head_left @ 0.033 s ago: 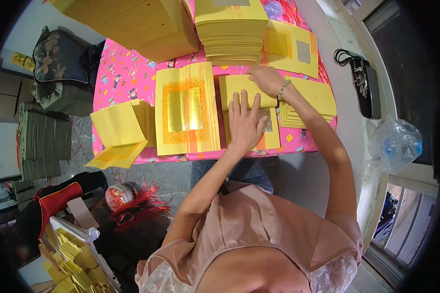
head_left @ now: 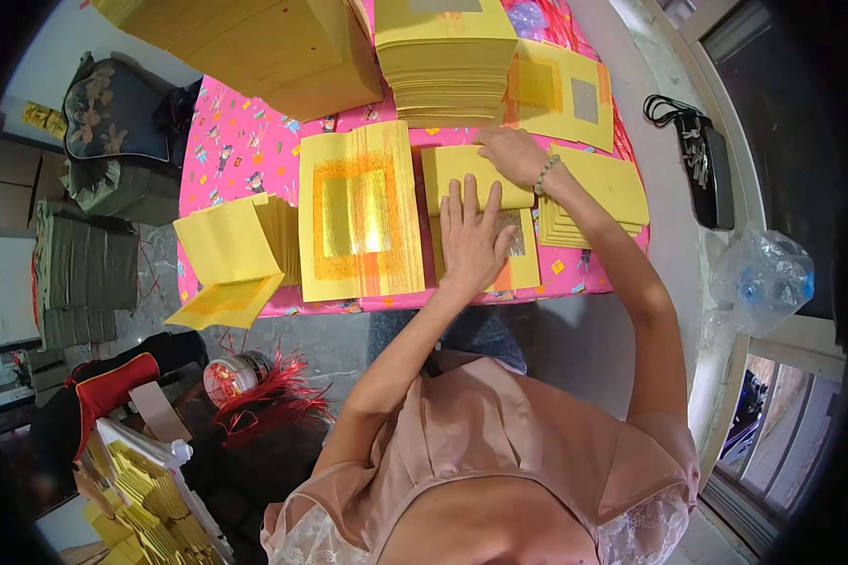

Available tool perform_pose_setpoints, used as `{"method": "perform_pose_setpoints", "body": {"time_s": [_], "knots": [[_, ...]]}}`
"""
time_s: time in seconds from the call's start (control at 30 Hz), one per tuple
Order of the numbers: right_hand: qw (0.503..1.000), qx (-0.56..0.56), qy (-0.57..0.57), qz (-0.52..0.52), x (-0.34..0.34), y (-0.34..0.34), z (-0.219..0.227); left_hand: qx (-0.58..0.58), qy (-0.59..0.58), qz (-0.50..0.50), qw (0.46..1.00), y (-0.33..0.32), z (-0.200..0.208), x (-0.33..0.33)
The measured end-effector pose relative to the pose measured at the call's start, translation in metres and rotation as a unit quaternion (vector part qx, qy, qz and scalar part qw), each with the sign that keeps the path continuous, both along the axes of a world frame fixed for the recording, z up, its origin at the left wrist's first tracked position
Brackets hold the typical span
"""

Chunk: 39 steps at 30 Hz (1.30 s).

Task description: Organizing and stacking yellow paper sheets with foil patterns on a work table.

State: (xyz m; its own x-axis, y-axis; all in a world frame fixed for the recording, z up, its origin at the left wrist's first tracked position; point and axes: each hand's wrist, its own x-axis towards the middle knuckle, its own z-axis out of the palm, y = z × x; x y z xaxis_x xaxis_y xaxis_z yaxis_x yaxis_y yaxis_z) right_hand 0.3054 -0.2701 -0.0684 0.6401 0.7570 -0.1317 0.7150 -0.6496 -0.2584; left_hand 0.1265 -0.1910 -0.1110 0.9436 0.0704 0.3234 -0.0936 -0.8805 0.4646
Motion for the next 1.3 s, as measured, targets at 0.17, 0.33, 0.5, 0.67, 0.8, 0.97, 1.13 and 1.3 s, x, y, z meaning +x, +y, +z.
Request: {"method": "perform_pose_setpoints", "body": {"time_s": [0.17,0.33,0.5,0.67,0.8,0.97,1.13,1.3], "knots": [[0.998,0.037,-0.024,0.037,0.003,-0.001,-0.012,0.011,0.003,0.000,1.000,0.000,-0.003,0.002],[0.998,0.030,-0.033,0.041,0.008,-0.001,-0.020,0.012,0.006,0.000,1.000,-0.001,-0.005,0.005],[0.999,-0.012,0.038,0.018,0.002,0.008,-0.004,0.010,0.008,0.002,1.000,0.001,-0.007,0.003],[0.999,-0.001,0.033,0.016,0.002,0.005,-0.005,0.007,0.010,-0.006,1.000,0.000,-0.006,0.002],[1.000,0.001,-0.005,0.022,0.002,0.003,0.004,0.012,0.013,-0.013,1.000,0.000,-0.006,0.004],[0.993,0.082,-0.089,-0.013,-0.028,0.001,0.079,0.019,-0.013,-0.005,1.000,0.002,-0.009,0.004],[0.990,0.078,-0.110,-0.030,-0.117,-0.030,0.051,0.023,0.012,-0.020,0.999,0.003,-0.011,0.004],[0.969,0.063,-0.229,-0.072,-0.145,-0.055,-0.032,0.016,-0.005,-0.014,1.000,0.000,-0.012,0.005]]}}
